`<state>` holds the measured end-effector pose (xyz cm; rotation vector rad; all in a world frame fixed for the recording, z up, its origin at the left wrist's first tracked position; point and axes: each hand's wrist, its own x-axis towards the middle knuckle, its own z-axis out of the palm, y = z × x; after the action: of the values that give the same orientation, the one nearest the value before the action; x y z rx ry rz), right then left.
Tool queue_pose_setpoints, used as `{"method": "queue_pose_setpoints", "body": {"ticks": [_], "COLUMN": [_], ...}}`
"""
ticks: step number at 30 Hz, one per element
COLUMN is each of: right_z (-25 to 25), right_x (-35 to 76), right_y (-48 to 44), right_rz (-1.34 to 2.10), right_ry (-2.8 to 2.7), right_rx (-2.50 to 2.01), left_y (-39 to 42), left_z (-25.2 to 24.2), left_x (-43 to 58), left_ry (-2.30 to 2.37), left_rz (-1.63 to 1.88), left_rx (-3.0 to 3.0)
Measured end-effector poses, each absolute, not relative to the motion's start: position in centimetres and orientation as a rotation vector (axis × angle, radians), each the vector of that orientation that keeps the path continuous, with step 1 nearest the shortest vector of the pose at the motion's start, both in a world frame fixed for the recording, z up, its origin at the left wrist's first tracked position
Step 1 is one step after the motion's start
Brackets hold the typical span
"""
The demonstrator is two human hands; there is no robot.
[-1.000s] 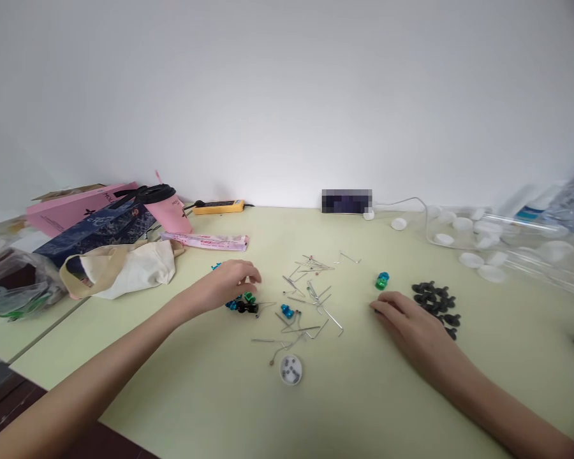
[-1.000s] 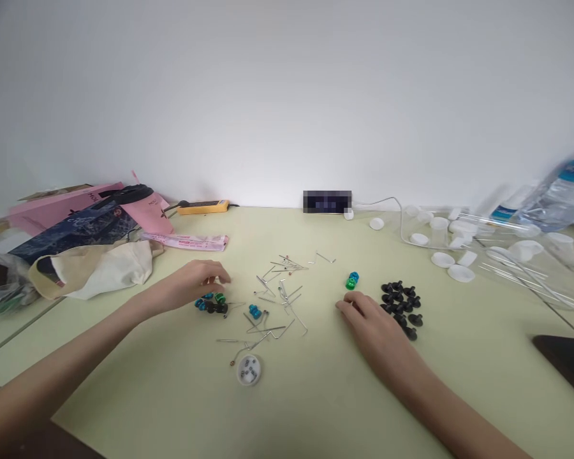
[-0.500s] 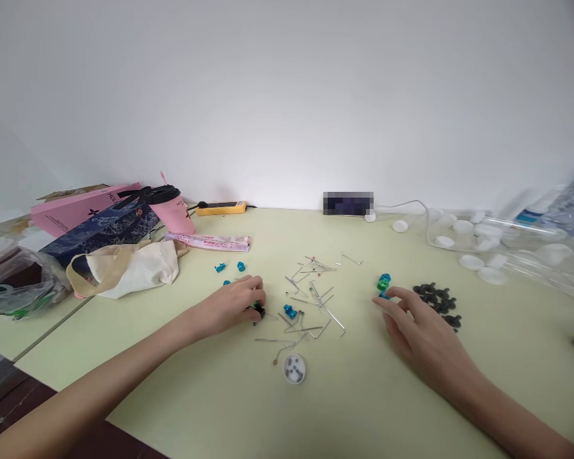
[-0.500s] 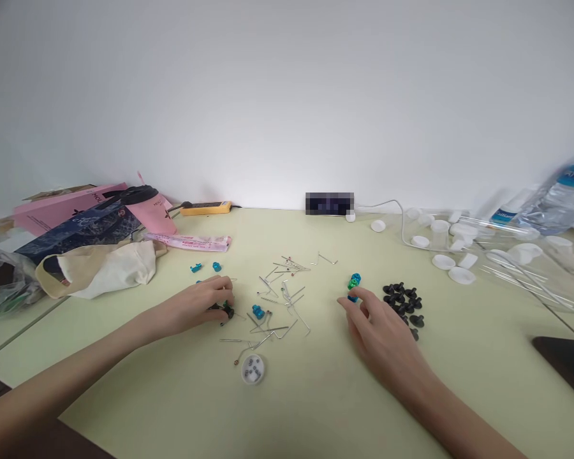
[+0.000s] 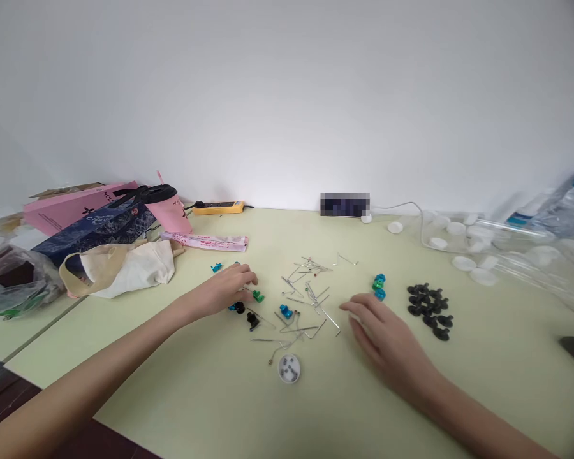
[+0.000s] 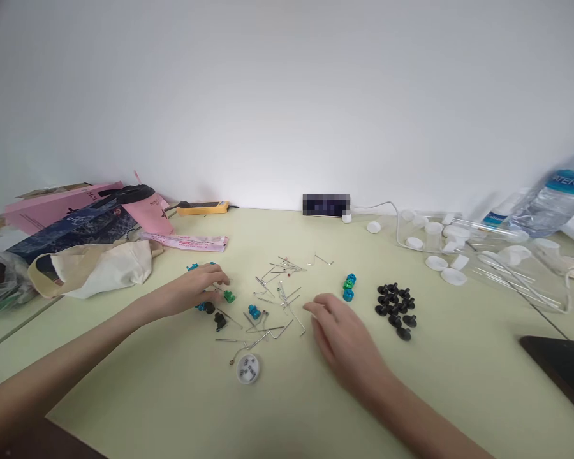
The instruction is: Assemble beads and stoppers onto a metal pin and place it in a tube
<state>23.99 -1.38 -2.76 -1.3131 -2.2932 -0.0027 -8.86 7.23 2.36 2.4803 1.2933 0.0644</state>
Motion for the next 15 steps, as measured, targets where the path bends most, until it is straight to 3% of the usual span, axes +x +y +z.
{"method": "queue_pose_setpoints", "body": {"ticks": [8,15], "right_z": [-1.8,-2.4], "right_x": [13.8,14.0], "right_y": [2.1,3.4], "right_rz": [0.005,-0.092], "right_ry": [-2.554,-2.554], "right_rx": [-1.192,-1.209], "left_y": [7.7,8.2], "left_z": [2.5,4.6], "left_x": [-6.9,-5.7], "left_ry": [1.138,1.289], "left_rz": [-0.045,0.136], "left_rx": [2.650,2.567]}}
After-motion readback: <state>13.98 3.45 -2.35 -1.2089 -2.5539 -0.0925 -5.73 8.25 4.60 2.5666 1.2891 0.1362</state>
